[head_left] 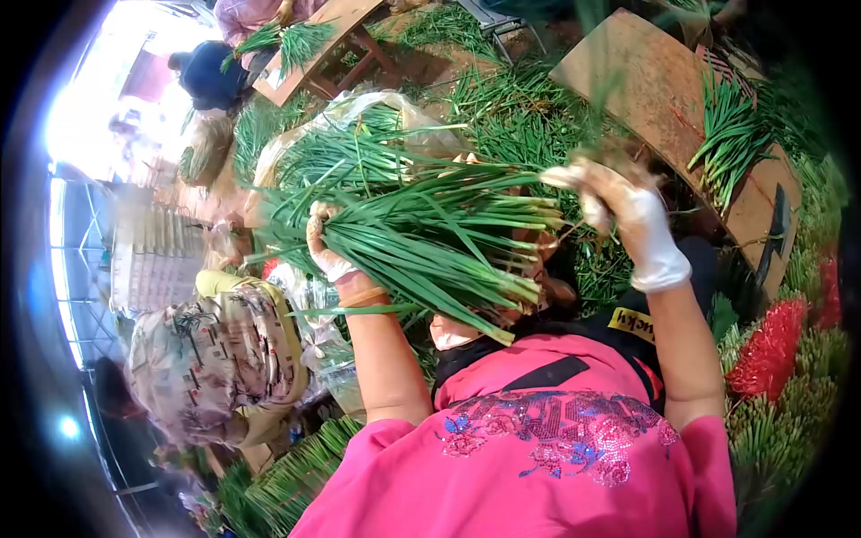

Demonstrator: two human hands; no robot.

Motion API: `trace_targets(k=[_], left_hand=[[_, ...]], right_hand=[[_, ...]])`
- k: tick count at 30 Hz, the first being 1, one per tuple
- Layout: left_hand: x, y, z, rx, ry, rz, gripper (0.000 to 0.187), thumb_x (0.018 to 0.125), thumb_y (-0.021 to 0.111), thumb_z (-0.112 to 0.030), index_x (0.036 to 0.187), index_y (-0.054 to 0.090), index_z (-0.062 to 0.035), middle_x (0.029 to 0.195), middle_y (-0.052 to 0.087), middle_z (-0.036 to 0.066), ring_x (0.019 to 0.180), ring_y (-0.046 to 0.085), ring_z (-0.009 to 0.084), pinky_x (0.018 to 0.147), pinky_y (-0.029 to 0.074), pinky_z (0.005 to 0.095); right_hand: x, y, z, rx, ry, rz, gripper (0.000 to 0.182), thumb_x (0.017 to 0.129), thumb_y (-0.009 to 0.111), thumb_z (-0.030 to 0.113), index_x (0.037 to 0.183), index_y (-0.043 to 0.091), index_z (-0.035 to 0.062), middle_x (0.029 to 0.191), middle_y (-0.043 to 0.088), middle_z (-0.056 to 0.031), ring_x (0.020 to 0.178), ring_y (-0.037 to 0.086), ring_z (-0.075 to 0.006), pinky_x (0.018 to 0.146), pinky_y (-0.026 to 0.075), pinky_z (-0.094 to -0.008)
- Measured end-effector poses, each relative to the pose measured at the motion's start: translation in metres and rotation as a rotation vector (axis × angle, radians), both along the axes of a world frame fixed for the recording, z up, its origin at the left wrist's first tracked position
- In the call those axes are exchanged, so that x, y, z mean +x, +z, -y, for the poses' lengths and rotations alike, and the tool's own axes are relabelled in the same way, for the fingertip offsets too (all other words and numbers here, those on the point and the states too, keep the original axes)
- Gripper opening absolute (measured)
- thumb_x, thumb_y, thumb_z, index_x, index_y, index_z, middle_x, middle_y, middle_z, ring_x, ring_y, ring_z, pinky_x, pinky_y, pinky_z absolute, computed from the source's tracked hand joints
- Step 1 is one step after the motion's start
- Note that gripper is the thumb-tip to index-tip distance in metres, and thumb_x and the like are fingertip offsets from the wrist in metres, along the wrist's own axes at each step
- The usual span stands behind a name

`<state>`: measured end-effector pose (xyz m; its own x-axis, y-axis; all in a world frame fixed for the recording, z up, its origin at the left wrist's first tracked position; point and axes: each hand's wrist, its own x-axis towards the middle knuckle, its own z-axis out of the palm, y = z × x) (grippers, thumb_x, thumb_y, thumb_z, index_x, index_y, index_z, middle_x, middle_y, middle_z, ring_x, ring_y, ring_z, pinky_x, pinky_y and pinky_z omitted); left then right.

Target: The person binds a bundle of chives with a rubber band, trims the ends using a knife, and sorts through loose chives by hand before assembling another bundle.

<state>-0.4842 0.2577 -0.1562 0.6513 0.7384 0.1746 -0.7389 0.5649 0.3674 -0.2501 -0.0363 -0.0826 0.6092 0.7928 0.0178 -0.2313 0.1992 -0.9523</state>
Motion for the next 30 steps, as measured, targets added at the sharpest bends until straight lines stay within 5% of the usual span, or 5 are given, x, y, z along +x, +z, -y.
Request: trace_targets(k=[3,7,15,21,30], left_hand=[[0.007,0.003,-0.003,0.201,-0.103,-0.091,0.029,0.088,0.052,-0.023,0.111,0.062,-0.0098,0.145,0.035,0.017,0.113,0.054,0.0325,0.093,0.046,0.049],[0.025,0.022,0.026,0.087,0.019,-0.283,0.033,0.087,0.053,-0.026,0.116,0.057,-0.0098,0.133,0.048,0.019,0.111,0.053,0.0344,0.094,0.044,0.0529],[0.022,0.018,0.017,0.065,0.076,-0.168,0.018,0.081,0.061,-0.016,0.098,0.057,-0.0095,0.098,0.061,0.003,0.093,0.06,0.0145,0.081,0.052,0.035],[0.005,0.013,0.006,0.048,0.265,-0.215,0.025,0.081,0.059,-0.02,0.103,0.063,-0.0086,0.097,0.066,0.003,0.094,0.061,0.0214,0.089,0.048,0.0413],[0.016,0.032,0.013,0.123,0.434,-0.346,0.018,0.08,0.056,-0.016,0.095,0.061,-0.008,0.092,0.062,0.003,0.088,0.058,0.0213,0.087,0.048,0.0393]], right_hand=[[-0.006,0.024,-0.073,-0.204,0.084,0.343,0.022,0.091,0.056,0.026,0.091,0.066,0.0061,0.085,0.068,-0.0026,0.067,0.059,-0.0114,0.06,0.046,-0.0264],[-0.021,0.029,-0.154,-0.541,0.349,1.333,0.029,0.082,0.048,0.03,0.09,0.069,0.0117,0.084,0.068,-0.0147,0.082,0.064,-0.0342,0.074,0.05,-0.0427],[-0.012,-0.003,-0.11,-0.253,0.54,1.516,0.022,0.075,0.053,0.021,0.074,0.067,0.0034,0.077,0.066,-0.0158,0.074,0.065,-0.0333,0.066,0.051,-0.0428],[0.007,-0.017,0.011,-0.453,0.296,0.302,0.029,0.087,0.057,0.029,0.094,0.065,0.0027,0.073,0.066,-0.0104,0.067,0.065,-0.0192,0.061,0.05,-0.0309],[-0.014,-0.053,0.002,-0.48,0.198,1.379,0.018,0.08,0.059,0.02,0.09,0.063,0.0056,0.078,0.064,-0.0141,0.068,0.062,-0.0296,0.059,0.05,-0.0384]])
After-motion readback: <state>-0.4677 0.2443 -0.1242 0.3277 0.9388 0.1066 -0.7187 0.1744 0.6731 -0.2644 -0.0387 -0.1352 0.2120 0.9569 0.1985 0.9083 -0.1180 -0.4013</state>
